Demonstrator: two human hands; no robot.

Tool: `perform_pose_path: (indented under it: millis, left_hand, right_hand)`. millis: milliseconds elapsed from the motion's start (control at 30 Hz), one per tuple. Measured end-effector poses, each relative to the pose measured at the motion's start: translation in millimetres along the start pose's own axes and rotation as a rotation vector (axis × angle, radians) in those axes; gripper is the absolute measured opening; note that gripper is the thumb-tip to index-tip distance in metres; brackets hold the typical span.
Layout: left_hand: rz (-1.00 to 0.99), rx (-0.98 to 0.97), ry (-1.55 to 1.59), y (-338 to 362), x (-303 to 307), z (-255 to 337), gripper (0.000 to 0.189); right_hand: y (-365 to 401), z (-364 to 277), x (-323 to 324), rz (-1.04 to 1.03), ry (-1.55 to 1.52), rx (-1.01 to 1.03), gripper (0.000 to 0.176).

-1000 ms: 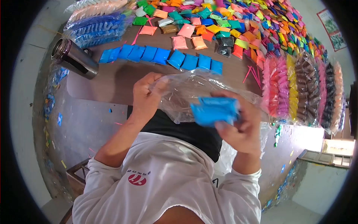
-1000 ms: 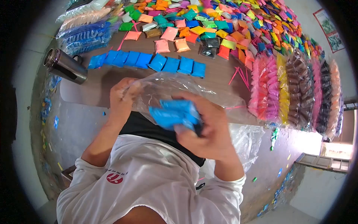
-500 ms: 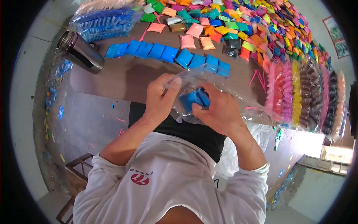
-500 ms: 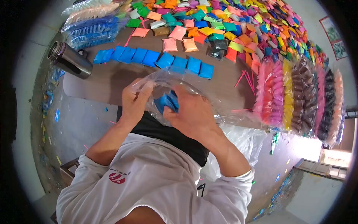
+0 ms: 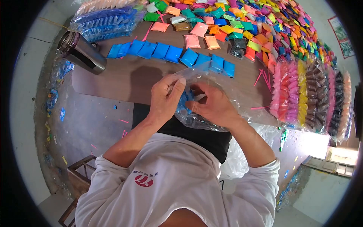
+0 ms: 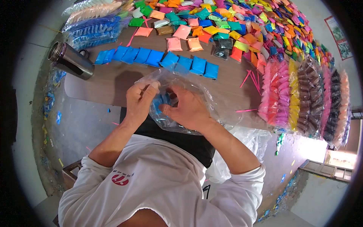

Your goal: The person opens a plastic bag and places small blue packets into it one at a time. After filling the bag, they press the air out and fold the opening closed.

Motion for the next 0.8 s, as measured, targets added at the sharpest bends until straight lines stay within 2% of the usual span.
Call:
perform_pose_path:
  millis: [67, 167, 267, 467, 567, 667, 800]
  left_hand:
    - [0.002, 0.024, 0.024, -0.3, 0.0, 2.4, 0.023]
    - [0.021, 0.012, 0.076, -0.6, -1.0, -1.6, 0.023]
    - [0.02, -0.009, 0.055, -0.8, -0.1, -7.4, 0.023]
    - [-0.003, -0.005, 0.012, -3.2, 9.2, -9.5, 0.024]
    - [0.003, 0.008, 0.048, -4.6, 8.7, -7.5, 0.024]
    - [0.06, 0.007, 0.179, -5.0, 9.6, -10.4, 0.024]
    - [0.042, 0.022, 0.108, -7.0, 18.2, -11.4, 0.025]
  right_hand:
    - [-2.5, 13.6, -3.8, -0.06, -0.246, 0.04, 0.049]
    - [-0.1, 1.6, 1.4, -0.099, -0.338, -0.021, 0.048]
    - [-6.9, 8.7, -1.6, -0.148, -0.068, -0.016, 0.045]
    - [-12.7, 1.6, -10.2, -0.143, 0.017, -0.037, 0.038]
    - [-19.4, 9.7, -20.9, -0.124, 0.099, 0.045, 0.035]
    - [-25.4, 6.6, -18.3, -0.12, 0.067, 0.041, 0.035]
    - [-28.5, 6.9, -21.4, -0.097, 0.109, 0.051, 0.033]
Point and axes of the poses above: each hand's wrist, its own y-axis away from the middle knuckle, its own x-axis out of the back of the hand, z = x × y, the point moved 2 cm from there along -y, towards the middle knuckle, and after that the axes turned 5 degrees about x, right-handed, at the moved point
